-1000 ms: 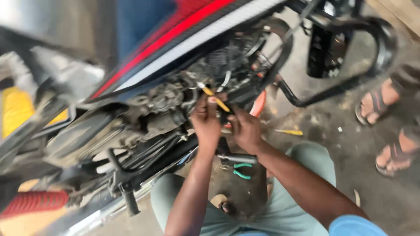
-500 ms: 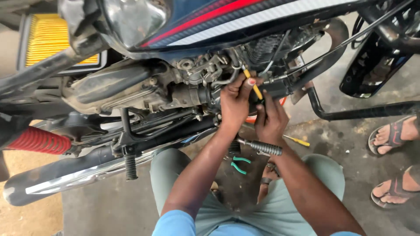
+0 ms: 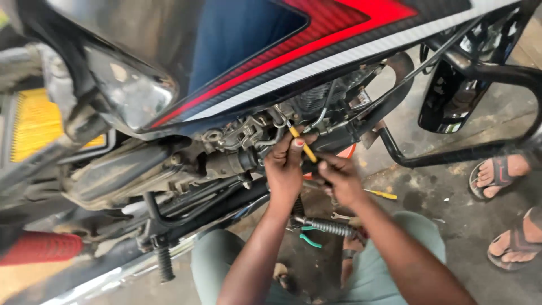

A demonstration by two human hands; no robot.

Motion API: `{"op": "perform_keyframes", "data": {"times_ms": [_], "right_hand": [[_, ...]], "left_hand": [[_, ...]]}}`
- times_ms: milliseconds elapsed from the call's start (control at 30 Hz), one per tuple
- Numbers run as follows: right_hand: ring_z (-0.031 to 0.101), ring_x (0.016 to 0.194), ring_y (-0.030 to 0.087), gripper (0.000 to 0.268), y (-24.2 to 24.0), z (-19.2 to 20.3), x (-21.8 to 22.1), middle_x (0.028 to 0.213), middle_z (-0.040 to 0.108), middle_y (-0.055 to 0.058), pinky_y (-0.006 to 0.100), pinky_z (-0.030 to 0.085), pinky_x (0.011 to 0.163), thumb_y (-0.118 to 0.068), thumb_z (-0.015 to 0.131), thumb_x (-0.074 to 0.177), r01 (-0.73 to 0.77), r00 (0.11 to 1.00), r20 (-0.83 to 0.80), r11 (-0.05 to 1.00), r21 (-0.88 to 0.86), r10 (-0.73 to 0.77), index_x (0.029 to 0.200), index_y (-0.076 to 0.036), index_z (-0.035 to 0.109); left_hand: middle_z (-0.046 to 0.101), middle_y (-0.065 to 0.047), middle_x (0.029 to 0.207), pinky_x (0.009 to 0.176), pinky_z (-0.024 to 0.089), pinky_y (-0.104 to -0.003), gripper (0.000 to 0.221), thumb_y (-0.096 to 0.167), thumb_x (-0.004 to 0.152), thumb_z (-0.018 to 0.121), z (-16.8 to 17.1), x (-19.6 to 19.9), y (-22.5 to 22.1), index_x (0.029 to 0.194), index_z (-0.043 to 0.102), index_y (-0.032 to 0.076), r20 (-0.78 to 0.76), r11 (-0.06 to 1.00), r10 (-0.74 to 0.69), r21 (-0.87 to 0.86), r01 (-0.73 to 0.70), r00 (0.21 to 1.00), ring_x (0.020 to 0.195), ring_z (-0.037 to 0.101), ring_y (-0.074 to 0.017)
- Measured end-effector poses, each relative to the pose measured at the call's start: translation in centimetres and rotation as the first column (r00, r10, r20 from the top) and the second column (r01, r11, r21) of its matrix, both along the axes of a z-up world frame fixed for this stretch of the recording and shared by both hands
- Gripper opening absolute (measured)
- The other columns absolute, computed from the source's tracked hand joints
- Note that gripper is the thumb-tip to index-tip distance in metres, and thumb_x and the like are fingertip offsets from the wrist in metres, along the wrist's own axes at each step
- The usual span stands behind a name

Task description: The recorder is repairing the carburetor of a motorcycle using a screwdriver and hands.

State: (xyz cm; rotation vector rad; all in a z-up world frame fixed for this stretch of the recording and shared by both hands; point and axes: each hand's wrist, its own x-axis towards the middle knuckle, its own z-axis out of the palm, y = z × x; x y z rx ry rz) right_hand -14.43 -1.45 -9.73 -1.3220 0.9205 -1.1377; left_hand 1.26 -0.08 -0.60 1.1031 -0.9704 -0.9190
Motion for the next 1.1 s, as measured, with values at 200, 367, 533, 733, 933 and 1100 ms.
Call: {"op": "perform_keyframes", "data": {"times_ms": [200,367,533,733,933,1100], "right_hand": [[0.055,0.071,0.005,0.039,1.9,2.9,-3.2,0.078,0.059,-0.006,0.024,0.048,0.06,-0.03,0.065,0.101,0.055,0.98,-0.196,0.991,0.12,-0.031,0.131,-0.005,0.065],[0.054,0.069,0.007,0.039,8.9,5.0,-11.5,0.089,0.063,0.003,0.025,0.045,0.058,-0.017,0.065,0.104,-0.049,0.984,-0.172,0.999,0.014,0.051,0.139,0.0,0.064],[0.063,0.09,0.009,0.053,15.7,19.0,-5.6,0.105,0.069,0.006,0.024,0.055,0.075,-0.009,0.068,0.096,-0.406,0.906,-0.128,0.914,0.002,0.403,0.145,0.002,0.052],[0.065,0.092,0.012,0.041,18.3,19.0,-3.2,0.114,0.074,0.011,0.027,0.054,0.08,-0.003,0.069,0.096,-0.108,0.973,-0.226,0.961,-0.253,0.05,0.136,0.003,0.06],[0.067,0.101,0.014,0.047,20.2,20.7,0.0,0.115,0.072,0.012,0.028,0.053,0.088,-0.003,0.07,0.092,0.022,0.935,-0.327,0.944,-0.328,-0.136,0.138,0.002,0.06],[0.071,0.094,0.011,0.048,20.6,21.6,2.6,0.106,0.076,0.007,0.027,0.056,0.08,-0.006,0.07,0.091,0.084,0.875,-0.426,0.94,-0.332,-0.229,0.137,-0.003,0.061]], "left_hand": [[0.077,-0.006,0.098,0.081,0.051,-0.024,0.028,0.021,0.108,0.057,2.8,-0.6,2.5,0.116,0.076,0.003,0.254,0.996,-0.086,0.016,0.084,0.963,0.088,0.064,-0.0093],[0.076,-0.008,0.108,0.092,0.054,-0.025,0.022,0.01,0.101,0.065,2.7,3.9,7.8,0.118,0.071,-0.003,0.224,0.998,0.032,-0.061,-0.019,0.974,0.098,0.07,-0.0109],[0.074,-0.008,0.106,0.086,0.054,-0.028,0.023,0.014,0.105,0.066,2.5,4.0,11.7,0.12,0.07,-0.004,0.094,0.965,0.263,-0.05,-0.259,0.96,0.095,0.067,-0.0138],[0.074,-0.011,0.116,0.096,0.057,-0.034,0.03,0.018,0.108,0.06,5.5,4.7,11.8,0.129,0.063,-0.003,-0.213,0.956,0.052,-0.27,-0.11,0.976,0.103,0.072,-0.0197],[0.072,-0.015,0.119,0.095,0.059,-0.041,0.037,0.014,0.102,0.062,7.1,6.2,8.5,0.135,0.058,-0.004,-0.522,0.971,-0.147,-0.236,0.024,0.84,0.104,0.071,-0.0249],[0.071,-0.019,0.119,0.092,0.057,-0.04,0.04,0.01,0.103,0.067,6.0,6.4,6.9,0.138,0.059,-0.007,-0.534,0.961,-0.121,-0.274,-0.036,0.837,0.102,0.07,-0.0267]]}}
